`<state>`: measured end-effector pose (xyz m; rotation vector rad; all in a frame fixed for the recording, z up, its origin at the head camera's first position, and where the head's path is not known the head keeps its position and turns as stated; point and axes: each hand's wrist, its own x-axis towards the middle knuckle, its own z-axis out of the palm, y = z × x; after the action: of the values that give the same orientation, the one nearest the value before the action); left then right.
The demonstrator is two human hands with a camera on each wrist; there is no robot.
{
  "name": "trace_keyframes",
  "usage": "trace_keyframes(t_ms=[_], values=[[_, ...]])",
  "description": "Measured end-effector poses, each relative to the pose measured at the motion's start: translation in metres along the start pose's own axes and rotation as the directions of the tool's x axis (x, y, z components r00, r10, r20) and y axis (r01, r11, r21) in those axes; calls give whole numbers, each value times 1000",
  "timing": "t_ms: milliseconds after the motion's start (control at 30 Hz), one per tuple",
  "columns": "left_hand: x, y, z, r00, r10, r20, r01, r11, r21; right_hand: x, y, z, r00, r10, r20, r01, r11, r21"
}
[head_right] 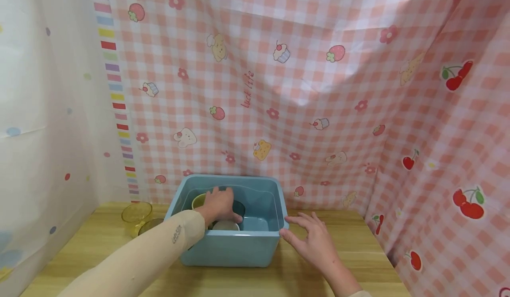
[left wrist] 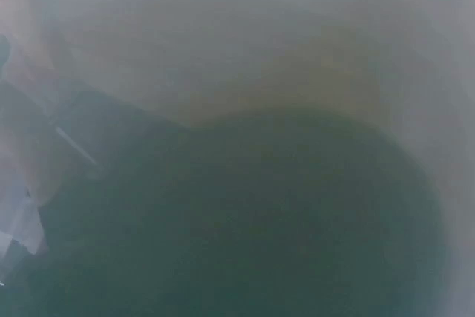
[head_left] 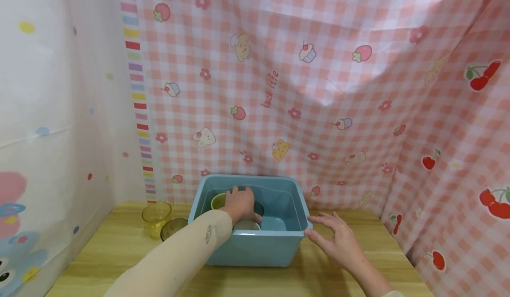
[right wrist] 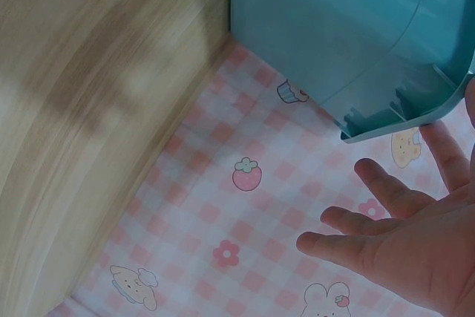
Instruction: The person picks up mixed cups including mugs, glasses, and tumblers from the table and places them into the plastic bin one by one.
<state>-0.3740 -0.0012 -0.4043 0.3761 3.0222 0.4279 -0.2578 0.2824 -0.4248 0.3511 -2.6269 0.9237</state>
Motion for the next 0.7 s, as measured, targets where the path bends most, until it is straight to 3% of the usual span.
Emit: trace_keyframes(t_ms=[333,533,700], values=[[-5,-3,-3,1000,-30,-5,30,999,-36,1,-3,2,1000,-21,-9,21,1000,5],[-13,-5,-22,998,-43,-36,39,996,-85,0,-1,2,1000,-10,-9,10,1000,12],[-21,-14,-45,995,-58,-81,41,980,-196,-2,0,2,1000,-4,-8,4,1000,13]])
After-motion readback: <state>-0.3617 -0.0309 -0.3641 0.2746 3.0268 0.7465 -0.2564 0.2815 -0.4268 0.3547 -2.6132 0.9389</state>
